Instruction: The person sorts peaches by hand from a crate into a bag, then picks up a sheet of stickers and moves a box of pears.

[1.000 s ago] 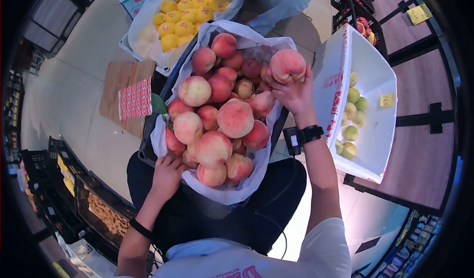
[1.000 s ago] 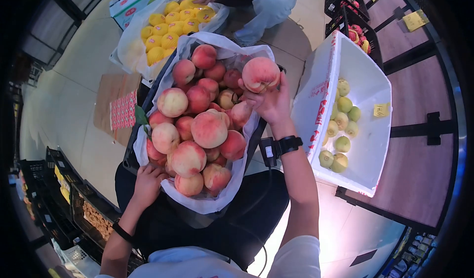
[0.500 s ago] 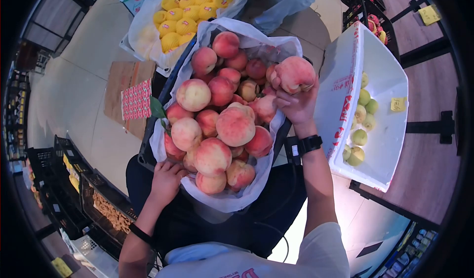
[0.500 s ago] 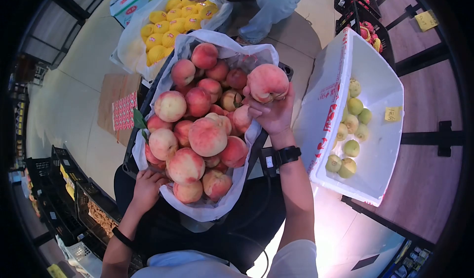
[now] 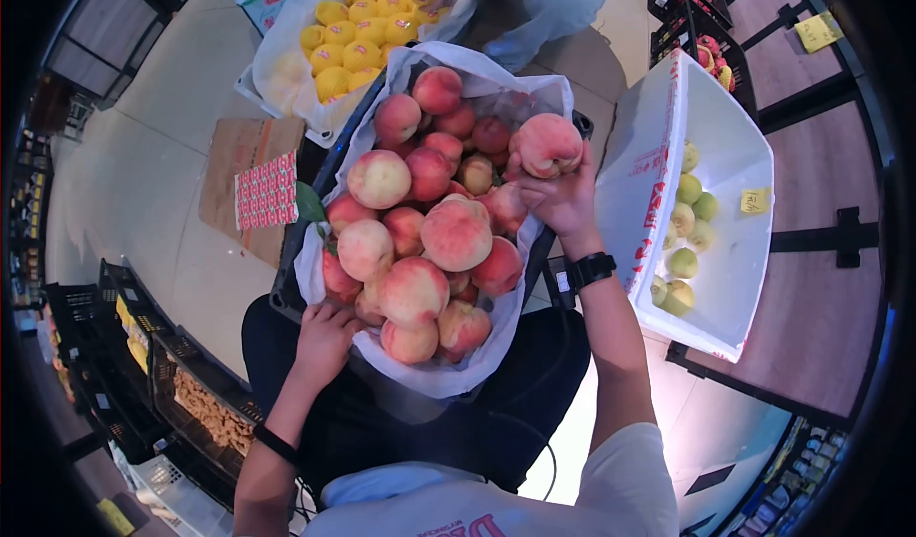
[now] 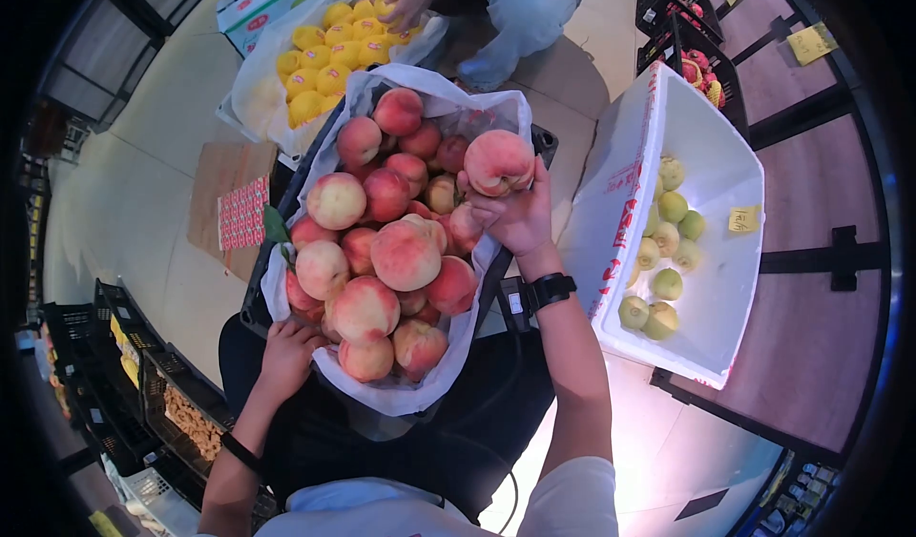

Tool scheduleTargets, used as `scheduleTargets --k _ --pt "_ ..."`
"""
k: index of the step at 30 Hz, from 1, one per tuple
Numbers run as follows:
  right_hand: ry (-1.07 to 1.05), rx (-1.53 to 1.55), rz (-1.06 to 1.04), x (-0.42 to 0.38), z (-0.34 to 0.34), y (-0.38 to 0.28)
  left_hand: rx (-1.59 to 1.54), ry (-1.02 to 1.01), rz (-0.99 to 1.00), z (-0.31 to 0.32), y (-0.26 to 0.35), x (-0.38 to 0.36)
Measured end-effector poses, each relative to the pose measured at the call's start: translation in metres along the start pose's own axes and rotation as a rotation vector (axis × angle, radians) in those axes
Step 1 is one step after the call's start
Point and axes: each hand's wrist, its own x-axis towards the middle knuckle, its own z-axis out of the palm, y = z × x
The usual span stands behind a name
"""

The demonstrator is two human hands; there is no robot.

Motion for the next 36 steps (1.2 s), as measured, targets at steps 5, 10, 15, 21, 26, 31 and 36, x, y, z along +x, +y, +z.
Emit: scheduleTargets --k 5,10,15,21,26,31,36 --pt "0.173 -0.194 -0.067 0.001 0.024 0.007 -0.002 0.019 0.008 0.002 -0.002 -0.003" --pt "0.262 -0.696 -0.027 0.015 0.035 -0.001 0.006 0.041 0.023 0.007 -0.006 -0.005" --pt "0.588 -1.878 -0.067 0.051 0.041 0.011 0.025 0.050 0.040 0.011 -0.009 -0.008" --pt "0.565 -2.609 0.210 0.076 0.047 0.033 0.021 0.097 0.057 0.014 -0.012 -0.010" --pt "0.529 -2.630 0.397 0.088 0.023 0.037 -0.016 0.181 0.081 0.020 -0.015 -0.014" --pt "0.519 -2.631 0.404 0.091 0.028 0.046 0.011 0.200 0.088 0.023 -0.017 -0.014" --pt "0.288 -2.648 0.017 0.079 0.023 0.031 0.023 0.192 0.091 0.024 -0.017 -0.015"
